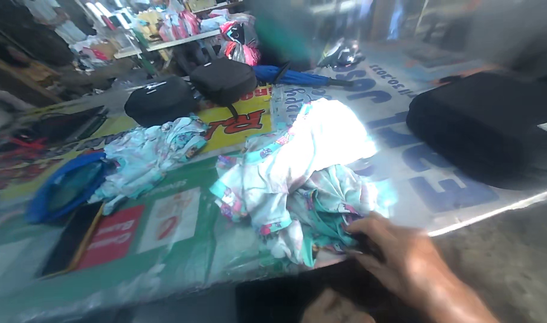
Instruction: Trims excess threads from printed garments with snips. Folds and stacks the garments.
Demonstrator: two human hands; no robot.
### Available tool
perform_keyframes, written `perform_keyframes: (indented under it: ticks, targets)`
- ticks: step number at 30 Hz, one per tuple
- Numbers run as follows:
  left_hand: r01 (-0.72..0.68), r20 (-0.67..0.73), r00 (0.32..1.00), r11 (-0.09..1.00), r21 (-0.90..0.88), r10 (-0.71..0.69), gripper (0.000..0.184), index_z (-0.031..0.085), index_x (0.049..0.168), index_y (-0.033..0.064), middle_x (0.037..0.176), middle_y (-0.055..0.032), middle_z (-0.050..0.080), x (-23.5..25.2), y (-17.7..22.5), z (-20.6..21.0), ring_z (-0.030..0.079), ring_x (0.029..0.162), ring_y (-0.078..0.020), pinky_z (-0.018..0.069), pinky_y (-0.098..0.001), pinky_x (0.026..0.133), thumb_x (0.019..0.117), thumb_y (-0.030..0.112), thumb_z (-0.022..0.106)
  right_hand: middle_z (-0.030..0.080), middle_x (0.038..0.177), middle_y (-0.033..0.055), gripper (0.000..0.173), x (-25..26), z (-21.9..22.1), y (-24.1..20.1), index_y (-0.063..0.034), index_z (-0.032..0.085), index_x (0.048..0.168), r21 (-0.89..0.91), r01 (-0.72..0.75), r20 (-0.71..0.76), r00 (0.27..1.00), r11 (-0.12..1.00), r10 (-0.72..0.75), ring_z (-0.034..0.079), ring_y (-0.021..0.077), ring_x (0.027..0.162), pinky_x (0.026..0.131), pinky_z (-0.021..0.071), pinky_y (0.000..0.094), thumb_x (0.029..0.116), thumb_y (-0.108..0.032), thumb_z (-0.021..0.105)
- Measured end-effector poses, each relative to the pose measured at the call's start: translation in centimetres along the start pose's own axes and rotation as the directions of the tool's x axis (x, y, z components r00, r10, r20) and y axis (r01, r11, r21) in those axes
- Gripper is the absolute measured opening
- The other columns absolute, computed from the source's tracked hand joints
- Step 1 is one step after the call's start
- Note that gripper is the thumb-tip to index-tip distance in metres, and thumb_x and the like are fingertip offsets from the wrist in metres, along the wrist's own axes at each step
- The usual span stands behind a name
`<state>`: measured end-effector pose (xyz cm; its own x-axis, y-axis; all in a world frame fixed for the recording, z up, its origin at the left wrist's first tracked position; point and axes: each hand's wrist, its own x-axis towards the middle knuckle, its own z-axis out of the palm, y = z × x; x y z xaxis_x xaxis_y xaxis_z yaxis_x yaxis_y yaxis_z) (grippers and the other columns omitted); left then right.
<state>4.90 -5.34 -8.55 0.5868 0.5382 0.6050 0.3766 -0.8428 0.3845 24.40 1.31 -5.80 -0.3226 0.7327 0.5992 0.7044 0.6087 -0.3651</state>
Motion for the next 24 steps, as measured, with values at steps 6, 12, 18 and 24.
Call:
perform_keyframes:
  ticks: [6, 12, 18, 24]
  targets:
    - [0.156, -0.349, 0.930, 0.983, 0.097, -0.113, 0.012, 0.063, 0.103, 0.0152, 0.097, -0.0002, 0.069, 3.0, -3.5, -1.6, 0.065, 0.094, -0.0099, 0.0524, -0.0244, 0.086, 0.1011, 0.027, 0.062, 0.072, 0.093, -0.0033, 0.019, 0.3, -1.5, 1.6, -0.0072, 0.071, 0.105, 0.543, -0.326, 0.205, 0.945, 0.774, 0.255, 0.067, -0.0039, 0.081, 0.072, 0.0562, 0.0112, 0.0900, -0.018, 0.074]
    - [0.215, -0.367, 0.901, 0.973, -0.086, -0.232, 0.028, 0.066, 0.113, 0.0087, 0.105, -0.0030, 0.070, 6.6, -4.9, -1.3, 0.065, 0.099, -0.0068, 0.0540, -0.0212, 0.087, 0.0956, 0.029, 0.072, 0.067, 0.082, -0.0102, 0.010, 1.5, -1.8, 2.1, -0.0124, 0.072, 0.105, 0.838, -0.358, 0.276, 0.929, 0.412, 0.247, 0.055, -0.0060, 0.060, 0.051, 0.0459, 0.0097, 0.0962, -0.016, 0.069]
    - [0.132, -0.370, 0.900, 0.953, -0.273, -0.230, 0.010, 0.070, 0.100, 0.0045, 0.096, -0.0030, 0.069, 9.1, -5.3, -1.3, 0.066, 0.092, -0.0059, 0.0556, -0.0186, 0.082, 0.0956, 0.013, 0.071, 0.063, 0.080, -0.0066, 0.011, 2.9, -1.5, 2.9, -0.0120, 0.070, 0.105, 0.942, -0.325, 0.304, 0.931, 0.085, 0.201, 0.054, -0.0025, 0.059, 0.052, 0.0467, 0.0130, 0.1002, -0.020, 0.064]
    - [0.080, -0.450, 0.884, 0.989, -0.126, -0.129, 0.015, 0.062, 0.097, 0.0119, 0.091, 0.0019, 0.065, 9.6, -5.8, -2.4, 0.063, 0.090, -0.0040, 0.0523, -0.0189, 0.082, 0.1046, 0.024, 0.058, 0.063, 0.078, -0.0068, 0.012, 3.3, -1.7, 4.0, -0.0112, 0.068, 0.108, 0.952, -0.305, 0.294, 0.937, 0.033, 0.189, 0.053, -0.0033, 0.058, 0.051, 0.0454, 0.0123, 0.1021, -0.020, 0.062]
